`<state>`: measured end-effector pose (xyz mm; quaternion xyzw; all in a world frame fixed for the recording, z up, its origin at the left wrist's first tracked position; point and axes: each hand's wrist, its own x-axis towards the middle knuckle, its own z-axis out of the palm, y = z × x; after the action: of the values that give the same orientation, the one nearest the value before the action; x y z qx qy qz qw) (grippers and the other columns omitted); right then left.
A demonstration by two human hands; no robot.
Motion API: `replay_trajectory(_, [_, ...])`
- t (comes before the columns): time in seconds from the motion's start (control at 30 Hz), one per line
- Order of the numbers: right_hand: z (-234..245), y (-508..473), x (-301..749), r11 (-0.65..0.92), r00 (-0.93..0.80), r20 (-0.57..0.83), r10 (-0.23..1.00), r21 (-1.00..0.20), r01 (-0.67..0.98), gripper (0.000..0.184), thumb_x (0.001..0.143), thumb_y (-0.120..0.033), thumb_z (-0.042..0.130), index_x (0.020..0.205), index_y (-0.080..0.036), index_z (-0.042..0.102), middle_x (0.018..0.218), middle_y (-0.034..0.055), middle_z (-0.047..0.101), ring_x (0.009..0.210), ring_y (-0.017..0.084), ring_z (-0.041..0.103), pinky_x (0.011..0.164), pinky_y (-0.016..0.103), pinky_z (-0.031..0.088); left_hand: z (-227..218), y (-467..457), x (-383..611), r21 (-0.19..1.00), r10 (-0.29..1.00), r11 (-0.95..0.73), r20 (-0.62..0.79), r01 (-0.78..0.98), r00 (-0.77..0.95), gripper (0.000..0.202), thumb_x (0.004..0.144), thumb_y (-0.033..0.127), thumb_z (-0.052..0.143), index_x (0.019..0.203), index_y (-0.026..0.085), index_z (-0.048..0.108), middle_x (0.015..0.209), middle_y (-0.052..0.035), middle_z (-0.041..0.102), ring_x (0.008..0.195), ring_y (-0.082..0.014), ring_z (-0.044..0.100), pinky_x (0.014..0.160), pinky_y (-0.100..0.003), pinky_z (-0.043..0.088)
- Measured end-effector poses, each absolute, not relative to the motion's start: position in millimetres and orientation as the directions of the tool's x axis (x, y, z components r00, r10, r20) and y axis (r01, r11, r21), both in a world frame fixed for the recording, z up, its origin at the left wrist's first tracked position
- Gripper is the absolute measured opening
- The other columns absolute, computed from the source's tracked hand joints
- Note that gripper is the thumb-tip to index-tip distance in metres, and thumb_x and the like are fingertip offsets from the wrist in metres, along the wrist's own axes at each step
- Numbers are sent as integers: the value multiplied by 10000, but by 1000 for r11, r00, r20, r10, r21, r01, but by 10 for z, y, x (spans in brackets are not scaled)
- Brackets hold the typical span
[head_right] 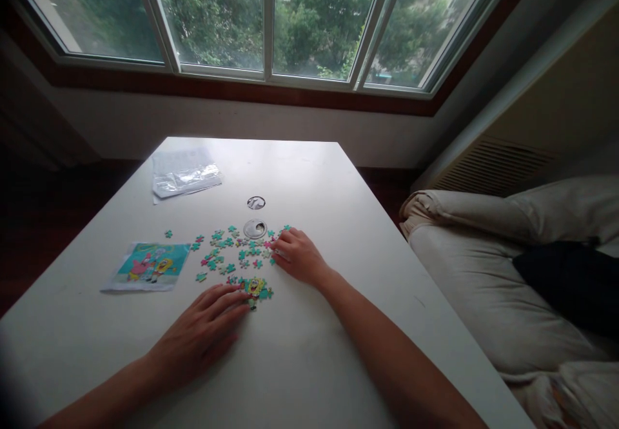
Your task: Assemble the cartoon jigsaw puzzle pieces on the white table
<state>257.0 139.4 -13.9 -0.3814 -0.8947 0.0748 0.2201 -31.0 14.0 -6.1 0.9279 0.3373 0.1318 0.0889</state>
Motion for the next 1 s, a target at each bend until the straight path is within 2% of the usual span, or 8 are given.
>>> replay_trajectory(0.17, [-65,1372,2576,689,-624,293,725,-297,661,169,872,-356,719,994,-252,661,1017,74,652,990,255,528,919,412,411,-99,179,-344,261,687,-726,213,637,695,431,950,208,539,1378,249,570,1471,-62,558,1380,-291,468,1165,-516,431])
replay_trajectory(0.3, [-55,1375,2577,699,-645,269,715,-280,658,142,891,-357,706,983,-255,671,1016,71,647,994,249,528,908,402,399,-101,186,-356,264,697,-716,222,646,682,441,947,203,539,1386,244,563,1492,-65,537,1392,-295,450,1171,-518,423])
replay_trajectory(0.4, [-78,1376,2574,718,-666,268,696,-295,631,119,907,-292,677,1021,-263,686,1030,67,647,998,241,529,909,390,399,-73,187,-350,267,702,-710,206,651,681,435,953,209,536,1386,233,560,1504,-66,523,1410,-300,424,1184,-520,404])
replay_trajectory(0.57, [-96,1368,2575,743,-692,276,667,-307,595,193,903,-163,618,1041,-261,710,1027,65,647,988,229,526,911,383,399,-51,196,-353,283,708,-702,173,654,685,441,963,222,544,1404,227,546,1516,-70,507,1434,-302,391,1205,-540,366])
replay_trajectory(0.7, [-86,1365,2568,769,-709,304,636,-325,550,122,910,-245,663,1016,-245,722,997,69,653,974,230,527,910,388,399,-60,198,-362,300,712,-696,170,652,681,452,960,216,557,1411,234,544,1516,-67,509,1436,-302,393,1211,-547,355])
replay_trajectory(0.83, [-92,1375,2567,773,-714,307,630,-343,534,151,918,-334,689,1037,-251,730,996,71,652,972,228,527,919,388,409,-72,202,-367,317,721,-686,176,654,671,453,959,224,566,1412,240,548,1514,-68,512,1434,-302,400,1208,-548,359])
replay_trajectory(1.0, [-113,1383,2580,789,-746,288,601,-366,494,193,916,-207,665,1074,-285,744,1031,69,642,987,217,532,922,376,420,-103,213,-377,327,713,-694,184,642,677,470,953,226,577,1421,248,545,1516,-71,510,1435,-298,403,1210,-546,358])
